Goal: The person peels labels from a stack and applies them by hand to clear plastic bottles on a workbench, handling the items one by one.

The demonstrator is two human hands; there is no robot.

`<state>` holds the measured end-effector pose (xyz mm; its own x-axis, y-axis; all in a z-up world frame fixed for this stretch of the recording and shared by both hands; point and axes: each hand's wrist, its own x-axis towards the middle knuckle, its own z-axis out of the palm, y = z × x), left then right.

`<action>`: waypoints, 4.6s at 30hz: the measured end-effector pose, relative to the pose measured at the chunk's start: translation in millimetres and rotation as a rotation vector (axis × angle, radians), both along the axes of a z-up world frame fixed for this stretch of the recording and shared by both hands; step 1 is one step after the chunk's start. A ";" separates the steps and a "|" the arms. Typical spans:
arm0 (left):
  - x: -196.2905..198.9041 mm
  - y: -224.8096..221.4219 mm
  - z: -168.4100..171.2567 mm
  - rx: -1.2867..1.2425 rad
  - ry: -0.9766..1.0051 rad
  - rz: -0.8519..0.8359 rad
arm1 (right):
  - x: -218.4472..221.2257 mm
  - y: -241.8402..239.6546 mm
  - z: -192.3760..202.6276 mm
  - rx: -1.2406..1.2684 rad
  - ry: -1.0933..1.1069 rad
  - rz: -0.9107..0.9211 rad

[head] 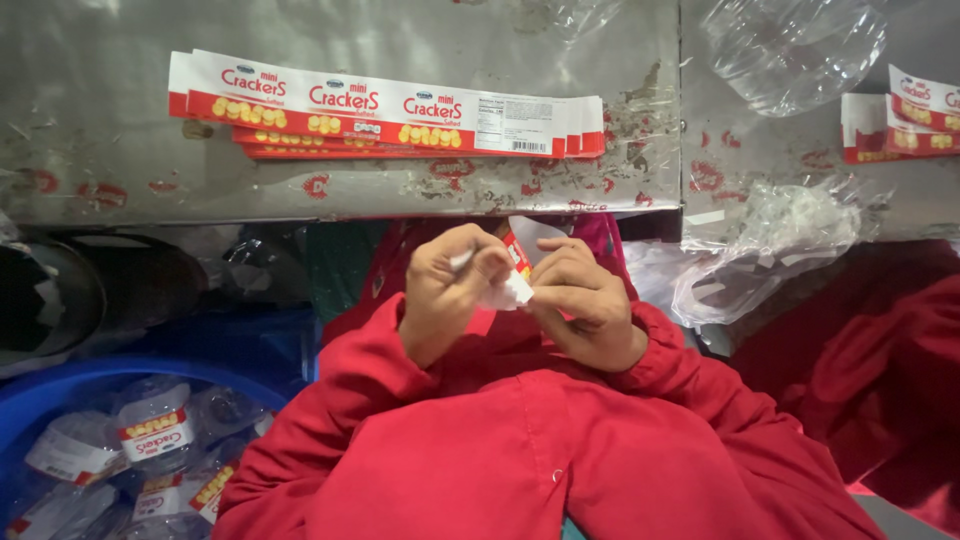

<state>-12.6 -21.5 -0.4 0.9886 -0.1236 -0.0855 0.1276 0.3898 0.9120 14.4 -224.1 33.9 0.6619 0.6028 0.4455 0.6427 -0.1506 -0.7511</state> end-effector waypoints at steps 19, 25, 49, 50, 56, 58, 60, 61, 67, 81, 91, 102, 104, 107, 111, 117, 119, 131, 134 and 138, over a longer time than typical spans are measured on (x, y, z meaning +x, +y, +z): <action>4.3 0.9 22.1 0.121 -0.302 0.066 | 1.2 1.5 4.5 -0.002 -0.067 -0.079; 19.6 47.0 6.5 -0.495 0.048 0.403 | 1.4 3.1 1.5 0.012 -0.050 -0.060; 15.6 28.3 66.4 0.441 -0.925 -0.100 | 28.7 -1.1 38.1 0.200 0.259 0.185; 19.4 21.9 73.5 0.447 -0.932 -0.088 | 31.6 -4.2 39.8 0.153 0.365 0.250; 28.1 37.0 68.8 0.512 -0.920 0.108 | 45.7 -19.9 19.5 -0.097 0.237 0.207; 19.7 76.7 51.7 0.850 -0.893 0.425 | 47.2 -31.5 18.8 -0.002 0.300 0.068; 6.4 136.7 30.2 1.393 -0.808 0.752 | 51.4 -42.9 18.9 0.097 0.367 -0.078; -0.7 175.1 20.7 1.538 -0.732 0.842 | 55.0 -48.6 18.8 0.161 0.275 -0.137; -66.5 315.5 -51.4 2.098 0.102 1.032 | 56.2 -57.9 0.3 0.434 0.344 -0.376; 24.4 129.6 7.3 1.193 -0.772 0.479 | 46.7 -37.9 9.7 0.253 0.497 -0.315; 48.0 41.1 27.4 0.948 -0.663 0.339 | 33.0 -62.0 1.6 0.074 0.430 -0.266; 57.2 83.6 40.8 1.027 -0.567 0.397 | 27.5 -106.5 -21.6 -0.477 0.221 -0.447; 51.5 45.1 57.9 0.985 -0.619 0.236 | 27.3 -88.8 -2.2 -0.103 0.301 -0.428; 42.5 -1.9 92.9 0.775 -0.843 0.012 | 16.0 -59.0 20.9 0.094 0.064 -0.235; 46.3 -6.9 125.3 0.698 -0.892 0.020 | 15.0 -38.0 -3.9 0.315 0.628 -0.089; 118.9 19.4 90.9 0.939 -0.796 0.167 | 22.2 -112.2 17.8 -0.850 0.095 -0.482; 157.7 22.4 74.1 1.101 -0.922 0.209 | 17.6 -113.3 18.6 -0.001 -0.084 -0.664; 217.8 -2.2 36.8 0.993 -0.635 0.140 | 0.0 -143.4 -1.5 0.580 0.198 -0.816; 152.2 21.7 57.5 0.790 -0.769 -0.125 | 7.5 -152.2 3.7 -0.443 -0.430 -1.020; 90.4 37.5 61.2 0.268 -0.374 -0.386 | 19.7 -132.1 -9.3 -0.205 -0.198 -0.981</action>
